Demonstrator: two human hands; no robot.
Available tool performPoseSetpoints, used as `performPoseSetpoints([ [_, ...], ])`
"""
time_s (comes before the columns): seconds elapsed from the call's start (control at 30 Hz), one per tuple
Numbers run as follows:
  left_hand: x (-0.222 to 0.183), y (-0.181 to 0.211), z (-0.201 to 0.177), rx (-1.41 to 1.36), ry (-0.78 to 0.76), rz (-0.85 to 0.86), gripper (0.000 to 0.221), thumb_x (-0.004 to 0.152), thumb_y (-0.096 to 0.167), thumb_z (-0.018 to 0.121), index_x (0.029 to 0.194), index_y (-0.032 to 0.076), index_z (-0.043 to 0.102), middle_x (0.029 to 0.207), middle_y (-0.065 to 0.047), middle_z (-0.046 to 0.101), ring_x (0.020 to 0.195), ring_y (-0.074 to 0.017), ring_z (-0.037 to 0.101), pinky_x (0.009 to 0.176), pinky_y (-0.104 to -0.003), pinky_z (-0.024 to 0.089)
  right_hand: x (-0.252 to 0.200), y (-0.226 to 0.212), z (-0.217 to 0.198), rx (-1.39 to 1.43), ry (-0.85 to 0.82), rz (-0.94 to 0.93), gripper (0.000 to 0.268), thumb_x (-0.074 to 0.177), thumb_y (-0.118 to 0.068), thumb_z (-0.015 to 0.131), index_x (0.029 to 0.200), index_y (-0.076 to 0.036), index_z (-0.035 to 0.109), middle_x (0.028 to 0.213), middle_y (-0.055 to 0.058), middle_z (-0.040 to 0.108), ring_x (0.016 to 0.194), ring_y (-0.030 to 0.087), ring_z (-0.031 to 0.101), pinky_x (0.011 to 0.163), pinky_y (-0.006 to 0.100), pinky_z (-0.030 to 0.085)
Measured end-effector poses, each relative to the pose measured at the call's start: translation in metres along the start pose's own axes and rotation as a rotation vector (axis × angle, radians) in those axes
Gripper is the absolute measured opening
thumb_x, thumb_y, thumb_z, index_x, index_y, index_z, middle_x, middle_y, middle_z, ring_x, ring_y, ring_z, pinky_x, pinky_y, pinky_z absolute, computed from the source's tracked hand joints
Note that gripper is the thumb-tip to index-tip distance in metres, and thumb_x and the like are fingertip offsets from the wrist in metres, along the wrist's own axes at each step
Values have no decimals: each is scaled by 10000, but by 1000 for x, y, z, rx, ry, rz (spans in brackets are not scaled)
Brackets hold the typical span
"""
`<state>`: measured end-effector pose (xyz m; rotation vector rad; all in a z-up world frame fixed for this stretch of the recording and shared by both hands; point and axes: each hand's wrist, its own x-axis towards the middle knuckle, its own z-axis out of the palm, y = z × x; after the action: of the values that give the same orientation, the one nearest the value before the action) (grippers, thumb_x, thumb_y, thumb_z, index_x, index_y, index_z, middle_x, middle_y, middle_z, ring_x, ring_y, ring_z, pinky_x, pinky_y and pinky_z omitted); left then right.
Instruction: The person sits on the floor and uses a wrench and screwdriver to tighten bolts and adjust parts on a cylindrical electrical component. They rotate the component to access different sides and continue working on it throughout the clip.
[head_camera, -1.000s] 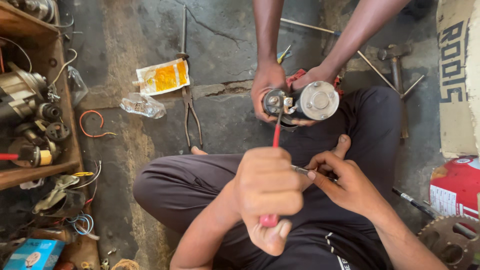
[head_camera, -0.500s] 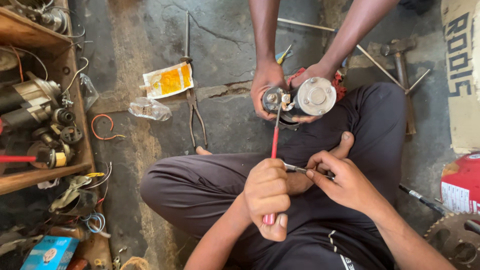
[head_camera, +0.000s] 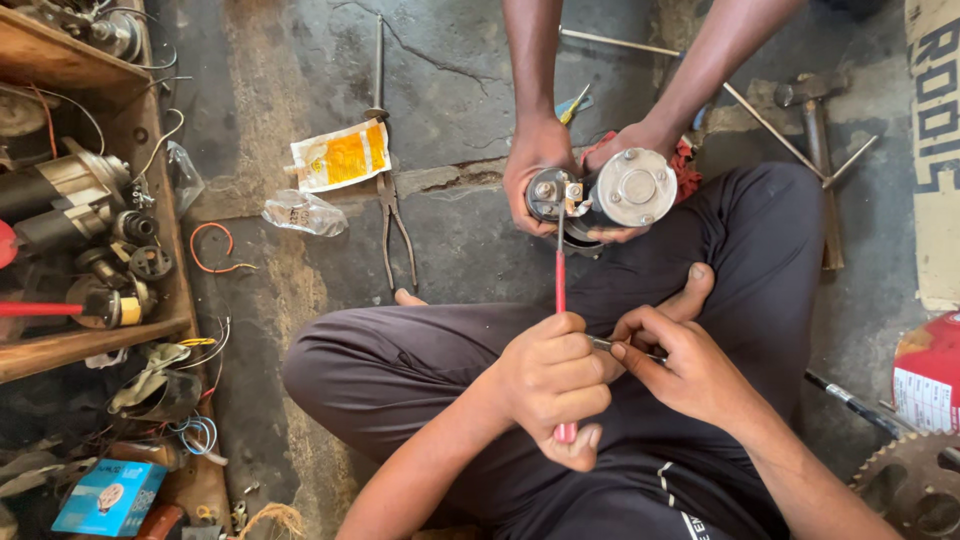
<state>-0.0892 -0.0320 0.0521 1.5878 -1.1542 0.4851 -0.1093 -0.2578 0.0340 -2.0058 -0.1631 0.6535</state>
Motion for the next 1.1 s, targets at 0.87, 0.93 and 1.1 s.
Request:
performPoseSetpoints([
  [0.87,33,11,-35,-128,109,-92,246,600,257,648,679,67,515,671,-71,386,589,-292,405,601,-424,314,23,-62,-1,625,337,70,181,1022,-104,532,1189,-34,513,704,-1,500,557,43,394,463,207,317],
  [0.93,33,13,-36,-132,100,-100,252,573,246,652,678,75,500,673,-67,375,590,-293,394,607,-428,307,27,-69,1,602,351,68,173,1019,-109,536,1174,-54,482,710,-5,500,551,38,391,455,204,315],
  [1.1,31,15,-38,-140,82,-120,252,562,234,653,701,79,511,697,-64,385,608,-284,391,574,-395,300,33,-73,-14,565,276,280,183,999,-143,547,1133,-24,511,626,46,489,400,92,372,332,256,281],
])
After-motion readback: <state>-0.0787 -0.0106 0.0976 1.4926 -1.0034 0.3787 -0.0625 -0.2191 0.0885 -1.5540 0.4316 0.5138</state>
